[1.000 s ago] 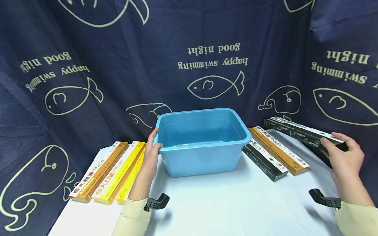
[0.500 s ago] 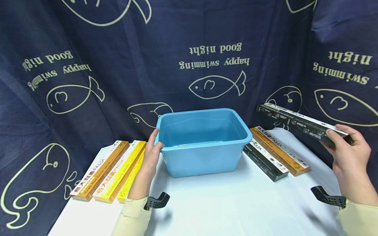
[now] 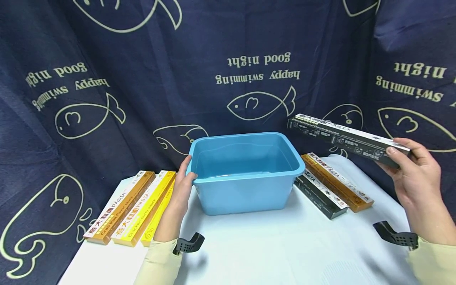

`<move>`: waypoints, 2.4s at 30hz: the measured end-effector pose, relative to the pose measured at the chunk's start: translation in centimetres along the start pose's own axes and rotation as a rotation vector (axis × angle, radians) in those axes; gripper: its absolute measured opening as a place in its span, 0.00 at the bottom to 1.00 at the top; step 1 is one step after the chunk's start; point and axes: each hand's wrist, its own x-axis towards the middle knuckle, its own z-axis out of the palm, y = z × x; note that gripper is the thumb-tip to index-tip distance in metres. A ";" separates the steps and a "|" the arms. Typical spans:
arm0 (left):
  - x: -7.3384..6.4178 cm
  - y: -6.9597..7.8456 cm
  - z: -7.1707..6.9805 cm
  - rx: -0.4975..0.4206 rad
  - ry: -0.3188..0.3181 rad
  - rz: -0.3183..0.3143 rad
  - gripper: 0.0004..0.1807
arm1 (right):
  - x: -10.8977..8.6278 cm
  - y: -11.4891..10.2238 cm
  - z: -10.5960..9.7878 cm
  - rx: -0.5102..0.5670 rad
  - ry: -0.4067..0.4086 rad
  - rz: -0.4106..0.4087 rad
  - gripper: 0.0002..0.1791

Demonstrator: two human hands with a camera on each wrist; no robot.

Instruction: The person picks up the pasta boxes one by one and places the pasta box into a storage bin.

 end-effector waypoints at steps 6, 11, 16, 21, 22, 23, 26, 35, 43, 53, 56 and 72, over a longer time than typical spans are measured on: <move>0.0 0.0 0.0 0.001 0.000 -0.013 0.40 | 0.0 0.4 1.5 0.068 -0.140 -0.017 0.23; 0.0 0.0 0.1 0.003 -0.004 -0.013 0.40 | 0.2 0.5 2.5 0.092 -0.232 -0.006 0.21; -0.1 0.1 0.0 0.013 -0.002 -0.004 0.40 | 0.1 0.7 3.5 0.106 -0.308 0.014 0.21; -0.1 0.1 0.1 0.012 0.008 0.003 0.38 | -0.1 1.0 4.7 0.060 -0.349 0.038 0.20; -0.1 0.0 0.1 0.011 0.010 0.010 0.38 | -0.2 1.1 5.0 0.042 -0.355 0.041 0.20; -0.1 0.0 0.1 0.008 0.012 0.015 0.37 | -0.2 1.2 5.3 0.029 -0.360 0.044 0.20; -0.1 0.0 0.1 0.008 0.016 0.031 0.36 | -0.3 1.4 6.0 -0.012 -0.380 0.055 0.20; 0.1 -0.4 0.0 -0.013 0.019 0.063 0.31 | -0.4 1.9 7.8 -0.071 -0.457 0.107 0.20; 0.2 -0.7 -0.1 -0.034 0.022 0.090 0.30 | -0.3 2.4 8.8 -0.117 -0.545 0.110 0.19; 0.3 -0.8 -0.1 -0.036 0.035 0.089 0.30 | -0.3 2.8 10.0 -0.184 -0.618 0.143 0.18; 0.4 -0.9 -0.1 -0.033 0.039 0.091 0.30 | -0.5 3.0 10.4 -0.236 -0.621 0.144 0.18; 0.4 -0.8 -0.1 -0.050 0.034 0.099 0.31 | -0.6 3.9 12.8 -0.535 -0.698 0.203 0.23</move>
